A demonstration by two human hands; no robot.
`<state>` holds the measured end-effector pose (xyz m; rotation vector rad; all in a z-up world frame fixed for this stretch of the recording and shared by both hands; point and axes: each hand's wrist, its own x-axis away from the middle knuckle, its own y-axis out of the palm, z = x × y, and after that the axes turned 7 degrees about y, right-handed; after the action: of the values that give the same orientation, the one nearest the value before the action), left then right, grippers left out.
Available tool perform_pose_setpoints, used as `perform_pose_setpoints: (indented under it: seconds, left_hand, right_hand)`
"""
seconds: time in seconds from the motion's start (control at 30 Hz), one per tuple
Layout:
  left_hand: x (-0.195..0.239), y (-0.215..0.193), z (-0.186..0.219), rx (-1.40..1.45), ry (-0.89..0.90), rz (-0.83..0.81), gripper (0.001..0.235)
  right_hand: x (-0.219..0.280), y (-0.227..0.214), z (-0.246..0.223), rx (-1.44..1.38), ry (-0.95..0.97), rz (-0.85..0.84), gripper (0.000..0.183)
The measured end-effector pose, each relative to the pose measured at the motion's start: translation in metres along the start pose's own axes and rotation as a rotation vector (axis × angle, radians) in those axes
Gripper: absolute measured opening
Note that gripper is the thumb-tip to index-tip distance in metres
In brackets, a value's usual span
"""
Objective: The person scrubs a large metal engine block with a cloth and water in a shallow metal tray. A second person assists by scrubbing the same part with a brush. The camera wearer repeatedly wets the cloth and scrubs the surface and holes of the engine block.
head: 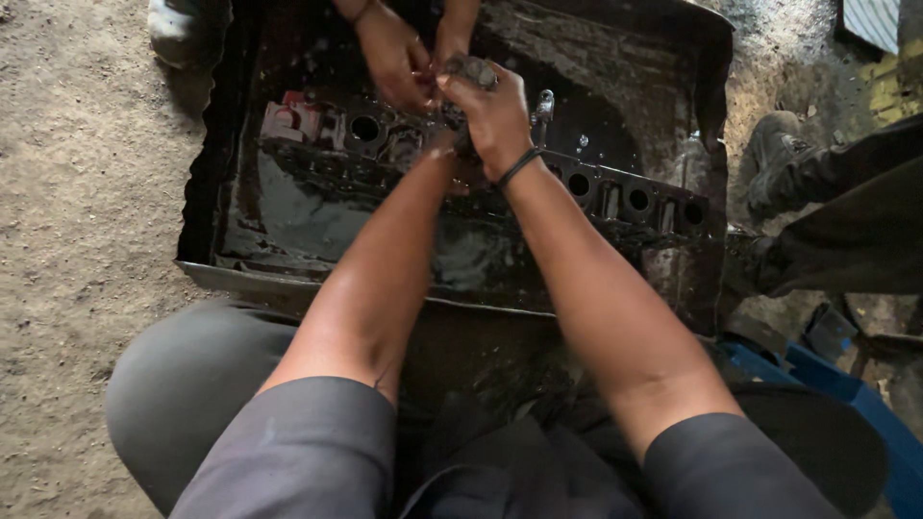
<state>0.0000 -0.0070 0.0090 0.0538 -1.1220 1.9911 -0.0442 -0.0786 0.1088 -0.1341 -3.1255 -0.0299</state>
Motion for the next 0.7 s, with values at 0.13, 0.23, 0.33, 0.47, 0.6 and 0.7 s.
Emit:
perform_pose_setpoints:
  seconds: [0.13,0.23,0.33,0.47,0.6,0.7]
  left_hand:
    - [-0.007,-0.003,0.011,0.0,0.011,0.005,0.031]
    - [-0.008,-0.002,0.012,-0.01,0.009,0.026,0.03]
    - [-0.002,0.006,0.004,-0.034,-0.013,0.047,0.03]
    - [0.005,0.004,-0.008,-0.071,-0.052,0.078,0.029]
    - [0.011,0.002,-0.006,-0.051,-0.034,0.052,0.029]
    - [0.009,-0.004,0.003,-0.011,-0.009,-0.001,0.028]
  right_hand:
    - [0.001,0.0,-0.007,0.047,-0.066,0.045,0.02]
    - [-0.001,0.003,-0.014,0.097,-0.106,0.119,0.018]
    - [-0.005,0.003,-0.017,0.029,-0.169,0.115,0.016]
    - [-0.012,0.001,-0.018,-0.054,-0.251,0.066,0.015]
    - [-0.022,-0.001,-0.013,-0.113,-0.219,0.07,0.019]
    - [-0.009,-0.011,-0.004,-0.08,-0.087,0.08,0.024]
